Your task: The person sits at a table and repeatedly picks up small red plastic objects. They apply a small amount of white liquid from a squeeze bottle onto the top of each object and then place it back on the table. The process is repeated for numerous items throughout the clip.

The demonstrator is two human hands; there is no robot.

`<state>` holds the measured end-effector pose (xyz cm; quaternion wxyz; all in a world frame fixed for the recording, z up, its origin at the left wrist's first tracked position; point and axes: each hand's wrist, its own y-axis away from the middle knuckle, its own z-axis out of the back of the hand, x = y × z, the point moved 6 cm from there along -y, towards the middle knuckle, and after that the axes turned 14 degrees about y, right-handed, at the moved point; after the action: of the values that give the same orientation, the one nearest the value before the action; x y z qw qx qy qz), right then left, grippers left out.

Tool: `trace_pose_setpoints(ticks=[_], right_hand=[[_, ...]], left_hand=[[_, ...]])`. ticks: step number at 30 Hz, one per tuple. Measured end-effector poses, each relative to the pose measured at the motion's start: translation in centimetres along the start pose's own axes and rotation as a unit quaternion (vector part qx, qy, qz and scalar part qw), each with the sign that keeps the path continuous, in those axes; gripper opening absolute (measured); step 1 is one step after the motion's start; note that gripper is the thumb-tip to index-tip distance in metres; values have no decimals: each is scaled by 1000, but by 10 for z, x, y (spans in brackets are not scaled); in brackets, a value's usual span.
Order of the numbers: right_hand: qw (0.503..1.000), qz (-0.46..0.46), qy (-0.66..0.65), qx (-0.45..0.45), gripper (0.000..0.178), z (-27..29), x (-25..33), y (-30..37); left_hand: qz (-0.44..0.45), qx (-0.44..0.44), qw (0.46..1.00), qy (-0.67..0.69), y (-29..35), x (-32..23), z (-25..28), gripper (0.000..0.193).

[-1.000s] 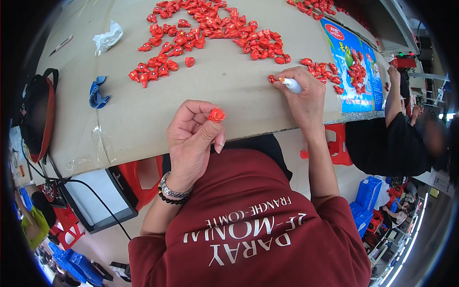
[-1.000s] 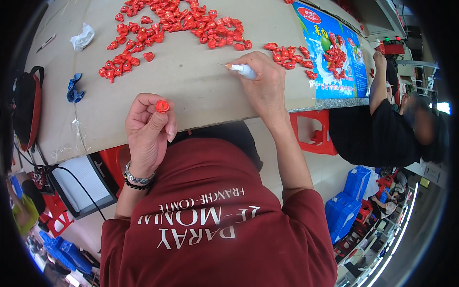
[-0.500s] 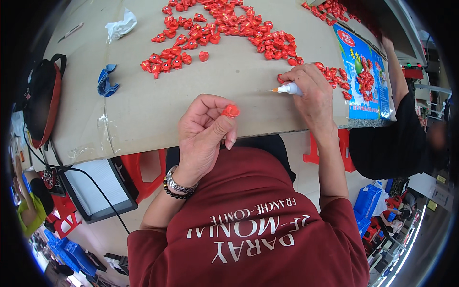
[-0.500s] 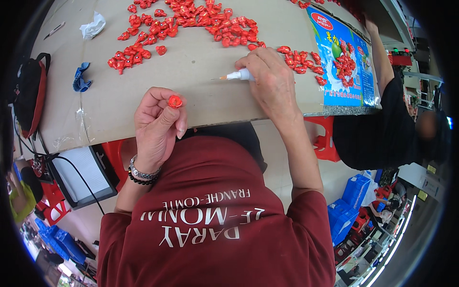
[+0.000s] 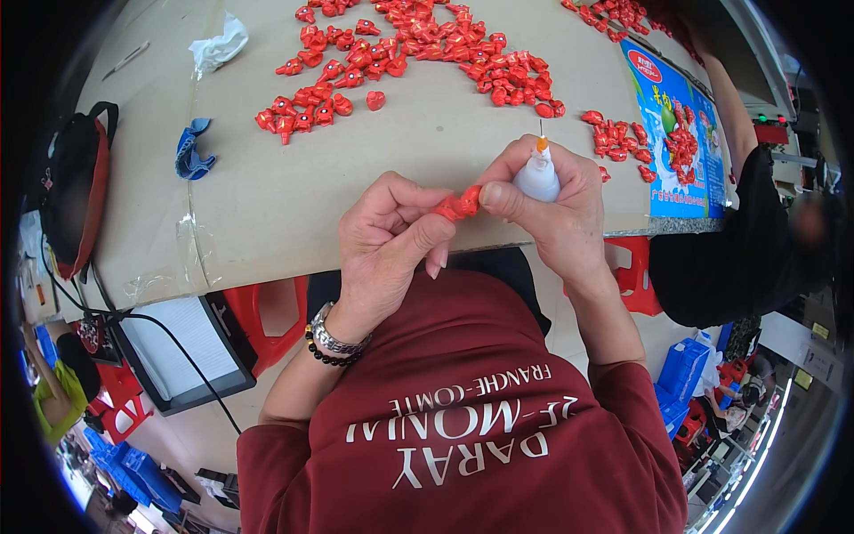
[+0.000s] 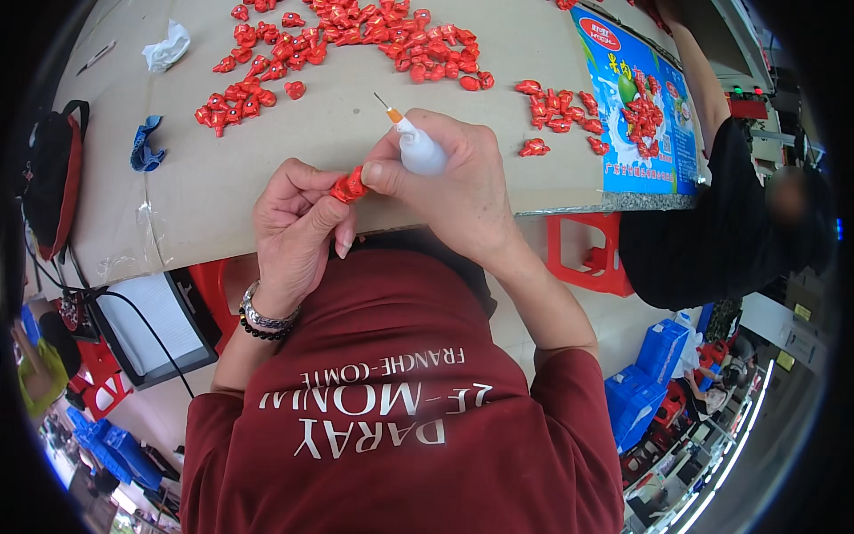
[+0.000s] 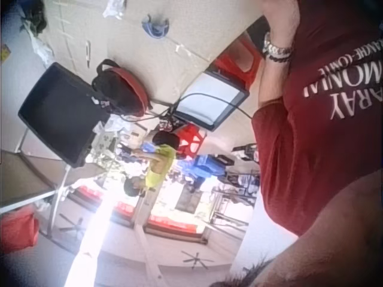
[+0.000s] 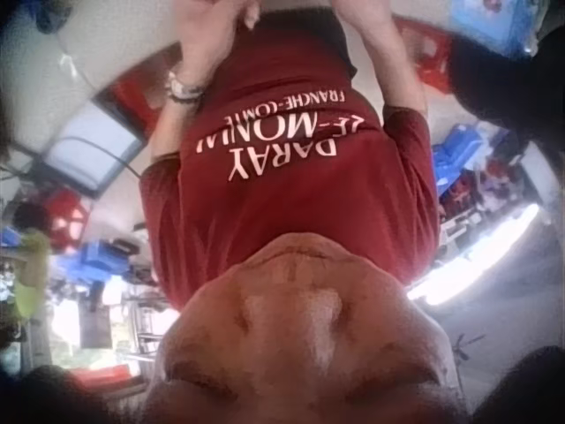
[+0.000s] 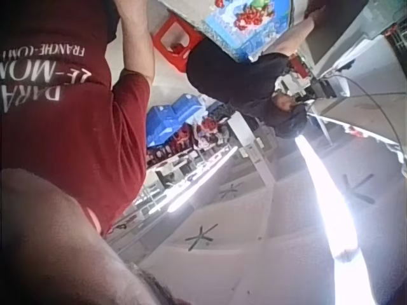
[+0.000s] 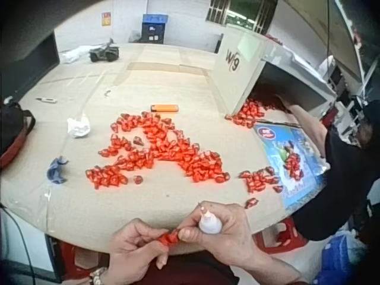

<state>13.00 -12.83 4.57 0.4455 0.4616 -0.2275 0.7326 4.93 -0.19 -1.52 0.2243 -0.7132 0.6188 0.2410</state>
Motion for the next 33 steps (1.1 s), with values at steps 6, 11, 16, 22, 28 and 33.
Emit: trace_pose_setpoints(ticks=[6, 11, 16, 22, 28, 33], right_hand=[[999, 7, 36, 6, 13, -1, 5, 0], [999, 22, 41, 9, 11, -1, 8, -1], [1000, 10, 20, 9, 8, 1, 8, 1], [998, 28, 54, 16, 9, 0, 12, 1], [998, 35, 39, -19, 10, -6, 2, 4], [995, 8, -82, -50, 10, -16, -15, 9]], left_hand=[[3, 2, 1000, -28, 0, 0, 1, 13], [1, 1, 999, -38, 1, -2, 0, 14], [5, 3, 999, -45, 1, -3, 0, 14], [-2, 8, 999, -35, 1, -3, -2, 14], [-22, -8, 994, -104, 2, -5, -4, 12], [-73, -17, 985, -157, 3, -7, -6, 13]])
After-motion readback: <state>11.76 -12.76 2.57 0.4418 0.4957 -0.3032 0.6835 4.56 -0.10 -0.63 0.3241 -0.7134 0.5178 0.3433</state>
